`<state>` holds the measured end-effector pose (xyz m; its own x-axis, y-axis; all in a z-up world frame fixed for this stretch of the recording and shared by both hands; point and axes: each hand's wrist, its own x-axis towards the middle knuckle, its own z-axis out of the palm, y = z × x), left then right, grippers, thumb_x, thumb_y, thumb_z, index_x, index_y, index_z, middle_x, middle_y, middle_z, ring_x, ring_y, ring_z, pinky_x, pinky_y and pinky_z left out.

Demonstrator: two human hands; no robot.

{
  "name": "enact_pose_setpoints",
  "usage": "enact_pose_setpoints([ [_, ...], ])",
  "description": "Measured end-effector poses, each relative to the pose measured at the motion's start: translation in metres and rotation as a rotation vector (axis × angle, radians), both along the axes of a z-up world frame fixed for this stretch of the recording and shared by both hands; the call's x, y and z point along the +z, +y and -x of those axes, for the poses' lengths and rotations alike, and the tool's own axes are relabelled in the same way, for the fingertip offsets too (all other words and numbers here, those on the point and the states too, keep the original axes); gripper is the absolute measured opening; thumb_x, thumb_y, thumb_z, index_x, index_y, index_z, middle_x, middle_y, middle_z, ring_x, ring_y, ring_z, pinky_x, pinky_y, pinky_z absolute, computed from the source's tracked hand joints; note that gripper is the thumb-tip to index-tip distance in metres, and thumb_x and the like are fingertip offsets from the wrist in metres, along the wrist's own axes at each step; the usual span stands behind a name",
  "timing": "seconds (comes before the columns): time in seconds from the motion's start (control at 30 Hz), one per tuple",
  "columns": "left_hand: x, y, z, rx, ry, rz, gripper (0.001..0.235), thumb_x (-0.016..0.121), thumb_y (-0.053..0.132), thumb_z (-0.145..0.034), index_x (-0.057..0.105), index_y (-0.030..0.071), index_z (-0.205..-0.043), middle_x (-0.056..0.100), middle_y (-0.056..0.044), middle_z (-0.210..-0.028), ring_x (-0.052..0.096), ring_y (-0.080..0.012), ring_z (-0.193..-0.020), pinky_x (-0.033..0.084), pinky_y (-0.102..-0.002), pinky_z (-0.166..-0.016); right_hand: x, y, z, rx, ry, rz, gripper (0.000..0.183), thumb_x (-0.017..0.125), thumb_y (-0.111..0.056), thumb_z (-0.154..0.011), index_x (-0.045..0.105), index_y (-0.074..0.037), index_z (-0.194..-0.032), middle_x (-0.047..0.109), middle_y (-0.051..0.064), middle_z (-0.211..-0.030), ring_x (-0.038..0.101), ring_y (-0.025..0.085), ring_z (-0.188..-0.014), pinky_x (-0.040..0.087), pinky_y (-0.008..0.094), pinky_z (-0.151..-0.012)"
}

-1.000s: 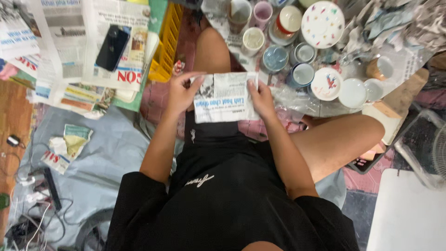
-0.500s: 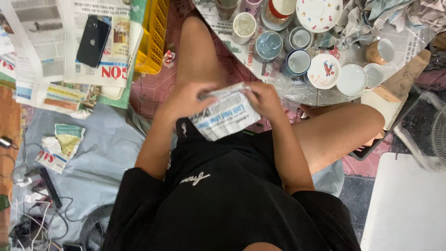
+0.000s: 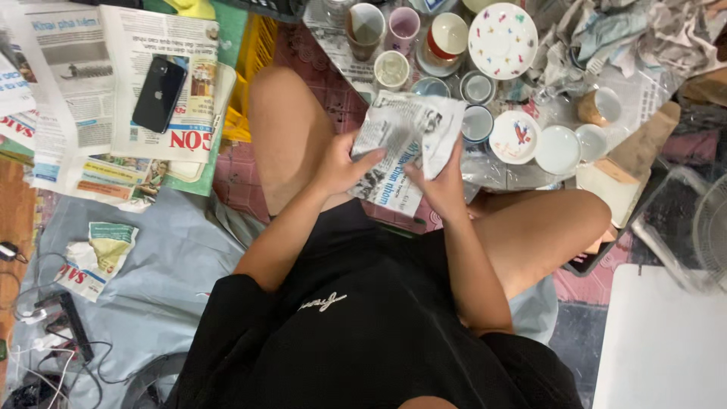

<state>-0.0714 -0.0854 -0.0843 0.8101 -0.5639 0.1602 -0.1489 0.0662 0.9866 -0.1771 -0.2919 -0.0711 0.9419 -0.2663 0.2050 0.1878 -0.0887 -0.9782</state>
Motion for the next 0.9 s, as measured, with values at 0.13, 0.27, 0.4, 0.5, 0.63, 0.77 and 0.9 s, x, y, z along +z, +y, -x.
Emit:
enact_pose_setpoints([
  [0.13,-0.032,0.007,-0.015,-0.066,0.157,0.033,0.030,0.078,0.018,-0.095,0.071,-0.002,-0.117,0.077,-0.007,-0.109,0.070,-0.0104,-0.096,0.057,-0.029,-0.086,-0.052,-0.026,-0.005,0.153,0.232,-0.149,0.040,0.073,-0.008,-0.100,0.063,0.006,-0.136,0.070,0.010,-0.123,0.065,0.014,-0.110,0.053,0.031,-0.099],
  [0.27,-0.041,-0.003,-0.023,-0.027,0.253,0.070,0.030,0.074,0.020,-0.098,0.070,-0.002,-0.117,0.077,-0.007,-0.108,0.071,-0.0098,-0.093,0.059,-0.028,-0.082,-0.056,-0.031,-0.008,0.042,0.185,-0.200,0.025,0.068,-0.008,-0.102,0.066,0.002,-0.126,0.073,0.004,-0.114,0.067,0.009,-0.101,0.054,0.027,-0.091],
  [0.4,-0.037,-0.010,-0.024,-0.045,0.129,0.092,0.027,0.070,0.014,-0.102,0.067,-0.004,-0.123,0.075,-0.008,-0.113,0.069,-0.0091,-0.098,0.058,-0.026,-0.086,-0.040,-0.039,-0.016,-0.038,0.185,-0.141,0.027,0.066,-0.002,-0.100,0.066,0.003,-0.127,0.074,0.006,-0.112,0.069,0.011,-0.099,0.055,0.026,-0.087],
  [0.5,-0.042,-0.010,-0.027,-0.085,0.178,0.156,0.025,0.068,0.008,-0.104,0.065,-0.003,-0.126,0.074,-0.008,-0.114,0.069,-0.0088,-0.098,0.057,-0.026,-0.085,-0.037,-0.045,-0.013,-0.034,0.225,-0.206,0.024,0.062,0.002,-0.103,0.066,0.003,-0.127,0.075,0.007,-0.111,0.069,0.011,-0.097,0.055,0.026,-0.085],
  [0.63,-0.036,-0.010,-0.028,-0.086,0.178,0.177,0.030,0.069,0.004,-0.100,0.062,-0.001,-0.129,0.073,-0.006,-0.113,0.069,-0.0095,-0.096,0.058,-0.027,-0.084,-0.036,-0.051,-0.018,0.011,0.075,-0.181,0.030,0.053,0.011,-0.103,0.064,0.005,-0.130,0.073,0.009,-0.122,0.069,0.014,-0.110,0.055,0.028,-0.096],
  [0.77,-0.019,-0.004,-0.029,-0.097,0.050,0.162,0.019,0.070,-0.004,-0.097,0.072,0.000,-0.115,0.073,-0.010,-0.117,0.070,-0.0164,-0.105,0.059,-0.031,-0.093,-0.027,-0.051,-0.016,0.029,-0.004,-0.156,0.036,0.049,0.017,-0.093,0.067,0.003,-0.120,0.064,0.012,-0.133,0.066,0.018,-0.114,0.054,0.030,-0.098],
  [0.9,-0.015,-0.003,-0.032,-0.078,-0.057,0.193,0.025,0.059,-0.019,-0.084,0.073,0.001,-0.087,0.071,-0.016,-0.124,0.068,-0.0258,-0.118,0.055,-0.034,-0.103,-0.023,-0.053,-0.013,0.042,-0.067,-0.032,0.031,0.049,0.020,-0.095,0.073,0.001,-0.101,0.063,0.015,-0.136,0.063,0.021,-0.120,0.051,0.030,-0.101],
])
